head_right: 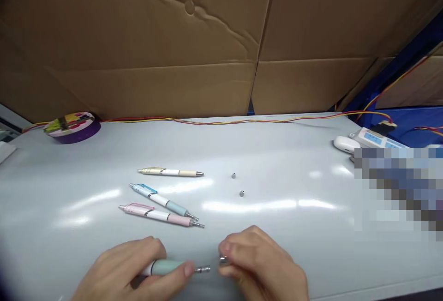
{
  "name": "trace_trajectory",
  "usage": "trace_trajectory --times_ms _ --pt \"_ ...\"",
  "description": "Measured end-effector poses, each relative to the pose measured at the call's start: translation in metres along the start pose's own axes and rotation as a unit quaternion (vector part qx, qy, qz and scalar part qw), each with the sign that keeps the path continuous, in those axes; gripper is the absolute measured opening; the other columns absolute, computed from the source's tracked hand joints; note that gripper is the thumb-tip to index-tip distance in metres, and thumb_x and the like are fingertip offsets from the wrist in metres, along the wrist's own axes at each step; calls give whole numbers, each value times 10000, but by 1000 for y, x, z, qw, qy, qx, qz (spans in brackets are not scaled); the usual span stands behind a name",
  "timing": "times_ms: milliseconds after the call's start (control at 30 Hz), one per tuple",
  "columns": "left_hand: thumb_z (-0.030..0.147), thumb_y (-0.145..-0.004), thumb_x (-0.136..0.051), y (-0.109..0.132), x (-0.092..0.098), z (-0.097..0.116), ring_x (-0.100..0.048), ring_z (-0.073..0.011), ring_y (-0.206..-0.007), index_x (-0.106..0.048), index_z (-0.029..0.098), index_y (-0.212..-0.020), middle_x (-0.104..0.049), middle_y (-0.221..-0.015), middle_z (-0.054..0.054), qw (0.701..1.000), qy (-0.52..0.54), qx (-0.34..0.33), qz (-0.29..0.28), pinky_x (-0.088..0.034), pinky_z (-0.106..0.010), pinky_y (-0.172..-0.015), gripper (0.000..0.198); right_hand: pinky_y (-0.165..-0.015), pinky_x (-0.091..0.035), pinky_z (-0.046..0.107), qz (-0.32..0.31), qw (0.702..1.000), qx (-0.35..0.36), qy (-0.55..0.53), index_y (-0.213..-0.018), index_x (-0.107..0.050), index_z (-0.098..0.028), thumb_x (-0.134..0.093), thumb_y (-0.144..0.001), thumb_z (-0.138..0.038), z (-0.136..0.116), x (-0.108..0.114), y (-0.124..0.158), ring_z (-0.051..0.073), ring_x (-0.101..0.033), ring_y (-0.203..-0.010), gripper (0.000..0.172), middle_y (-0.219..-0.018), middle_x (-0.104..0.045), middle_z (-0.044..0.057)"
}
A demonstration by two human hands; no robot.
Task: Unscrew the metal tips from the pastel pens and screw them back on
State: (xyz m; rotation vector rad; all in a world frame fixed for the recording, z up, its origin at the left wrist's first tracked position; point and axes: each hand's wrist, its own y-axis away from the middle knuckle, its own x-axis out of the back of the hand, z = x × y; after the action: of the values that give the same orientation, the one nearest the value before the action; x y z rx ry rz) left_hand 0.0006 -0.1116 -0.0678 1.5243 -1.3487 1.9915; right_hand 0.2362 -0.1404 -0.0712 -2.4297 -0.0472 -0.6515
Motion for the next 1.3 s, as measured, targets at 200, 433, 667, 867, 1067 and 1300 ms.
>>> trace_trajectory --times_ms 200,433,667,867,1067,1300 --pt "56 -893 -278 -4 3 -15 -533 -173 -705 -517 268 -1236 -575 -833 -39 996 30 9 -83 -438 -250 -597 468 -670 -513 321 -50 952 -66 294 -950 -613 -244 -493 -884 -265 32 41 -10 201 -646 -770 138 -877 -668 24" --pt "9 -891 -253 1 -8 -14 -514 -200 -879 -508 260 -1237 -561 -994 -63 997 25 14 -72 -455 -293 -729 498 -668 -514 289 -257 899 -79 347 -997 -622 -236 -399 -867 -98 56 58 -27 183 -641 -798 293 -918 -660 41" --pt "5 -825 -363 -2 -2 -18 -528 -218 -930 -478 267 -1257 -539 -1087 -69 984 90 32 -148 -490 -338 -767 519 -653 -508 265 -237 891 -35 387 -1157 -586 -246 -443 -861 -99 49 64 -41 182 -667 -802 360 -969 -693 54" --pt "2 -861 -331 -6 0 -21 -494 -248 -1041 -531 223 -1188 -535 -1114 -96 996 53 18 -76 -478 -392 -816 442 -549 -466 243 -263 864 85 421 -1072 -593 -157 -554 -844 -131 12 13 -94 175 -630 -706 233 -815 -663 57" --pt "46 -903 -393 -10 3 -16 -557 -218 -880 -616 157 -953 -598 -909 -79 994 19 -101 -40 -495 -360 -745 253 -635 -476 230 -245 879 91 399 -887 -604 -65 -222 -999 -298 10 -42 -123 80 -610 -705 462 -812 -579 -7" --pt "209 -911 -508 -4 11 6 -422 -140 -1102 -637 290 -1024 -553 -1106 22 973 -78 -203 78 -389 -304 -913 189 -428 -371 202 -186 932 38 309 -645 -445 -205 -224 -984 -270 -6 20 -95 78 -425 -426 411 -508 -447 -55"
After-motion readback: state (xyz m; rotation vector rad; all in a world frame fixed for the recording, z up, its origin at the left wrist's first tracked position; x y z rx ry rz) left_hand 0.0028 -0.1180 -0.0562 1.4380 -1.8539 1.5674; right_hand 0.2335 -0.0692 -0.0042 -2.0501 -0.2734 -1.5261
